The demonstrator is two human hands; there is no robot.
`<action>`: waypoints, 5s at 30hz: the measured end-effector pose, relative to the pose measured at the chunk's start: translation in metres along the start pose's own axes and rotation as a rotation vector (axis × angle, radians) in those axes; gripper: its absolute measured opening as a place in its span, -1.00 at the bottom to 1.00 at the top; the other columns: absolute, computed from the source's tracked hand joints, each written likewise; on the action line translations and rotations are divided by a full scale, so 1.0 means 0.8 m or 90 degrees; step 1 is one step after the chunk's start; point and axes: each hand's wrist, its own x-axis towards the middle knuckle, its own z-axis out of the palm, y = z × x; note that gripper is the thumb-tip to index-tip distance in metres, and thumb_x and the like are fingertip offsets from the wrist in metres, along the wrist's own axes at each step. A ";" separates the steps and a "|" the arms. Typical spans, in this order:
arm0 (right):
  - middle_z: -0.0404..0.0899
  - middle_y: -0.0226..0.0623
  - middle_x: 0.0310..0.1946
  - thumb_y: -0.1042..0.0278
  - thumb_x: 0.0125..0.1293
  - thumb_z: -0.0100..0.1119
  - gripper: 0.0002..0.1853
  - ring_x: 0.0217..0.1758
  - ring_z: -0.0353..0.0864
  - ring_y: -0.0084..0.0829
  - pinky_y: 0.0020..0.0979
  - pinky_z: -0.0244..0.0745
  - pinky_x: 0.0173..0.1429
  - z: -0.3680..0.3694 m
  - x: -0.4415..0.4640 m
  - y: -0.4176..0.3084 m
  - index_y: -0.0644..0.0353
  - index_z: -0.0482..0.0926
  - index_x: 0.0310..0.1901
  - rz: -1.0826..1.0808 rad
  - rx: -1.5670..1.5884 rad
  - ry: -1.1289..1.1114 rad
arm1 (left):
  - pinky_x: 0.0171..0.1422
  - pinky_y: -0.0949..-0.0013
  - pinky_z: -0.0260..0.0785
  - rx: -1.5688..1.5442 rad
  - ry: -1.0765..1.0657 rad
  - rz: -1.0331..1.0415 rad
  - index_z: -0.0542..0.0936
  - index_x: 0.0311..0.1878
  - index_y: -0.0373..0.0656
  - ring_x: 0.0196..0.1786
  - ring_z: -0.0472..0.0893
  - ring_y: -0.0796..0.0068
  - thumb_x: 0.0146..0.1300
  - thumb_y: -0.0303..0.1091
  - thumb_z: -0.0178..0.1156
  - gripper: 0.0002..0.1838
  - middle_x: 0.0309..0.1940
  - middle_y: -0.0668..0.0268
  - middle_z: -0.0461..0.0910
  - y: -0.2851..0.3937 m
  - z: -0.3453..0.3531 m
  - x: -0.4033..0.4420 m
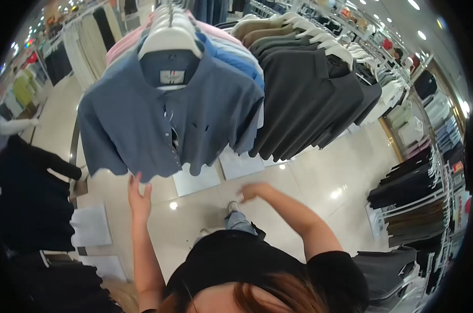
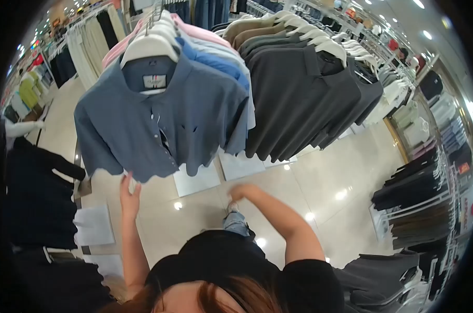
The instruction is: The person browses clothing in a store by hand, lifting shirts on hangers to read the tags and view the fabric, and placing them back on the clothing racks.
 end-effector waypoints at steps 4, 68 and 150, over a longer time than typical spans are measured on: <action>0.45 -0.11 0.08 -0.08 0.15 0.09 -0.42 0.15 0.39 -0.08 -0.20 0.28 0.21 0.141 -0.050 0.001 0.06 0.42 0.15 0.102 0.256 0.224 | 0.26 0.21 0.21 0.038 -0.247 -0.050 0.47 0.08 -0.24 0.15 0.42 0.02 0.15 -0.32 0.17 -0.58 0.05 -0.04 0.46 -0.041 0.021 -0.032; 0.56 -0.15 -0.07 0.32 0.20 0.18 -0.54 0.02 0.53 -0.32 -0.35 0.38 0.12 0.151 -0.675 0.765 0.17 0.40 0.15 0.047 0.600 0.648 | 0.03 0.17 0.36 0.075 -0.838 0.273 0.56 -0.06 -0.17 -0.06 0.54 0.07 0.18 -0.31 0.04 -0.71 -0.16 0.07 0.58 0.533 1.032 -0.153; 0.58 -0.04 -0.22 0.12 0.01 0.25 -0.58 -0.10 0.57 -0.07 -0.15 0.43 -0.04 -0.465 -0.568 1.060 0.17 0.48 -0.12 -0.183 -0.036 0.900 | 0.02 0.36 0.34 0.170 0.140 0.082 0.55 -0.01 -0.31 -0.12 0.58 0.28 -0.09 0.21 0.29 -0.24 -0.24 0.06 0.60 1.054 0.858 0.206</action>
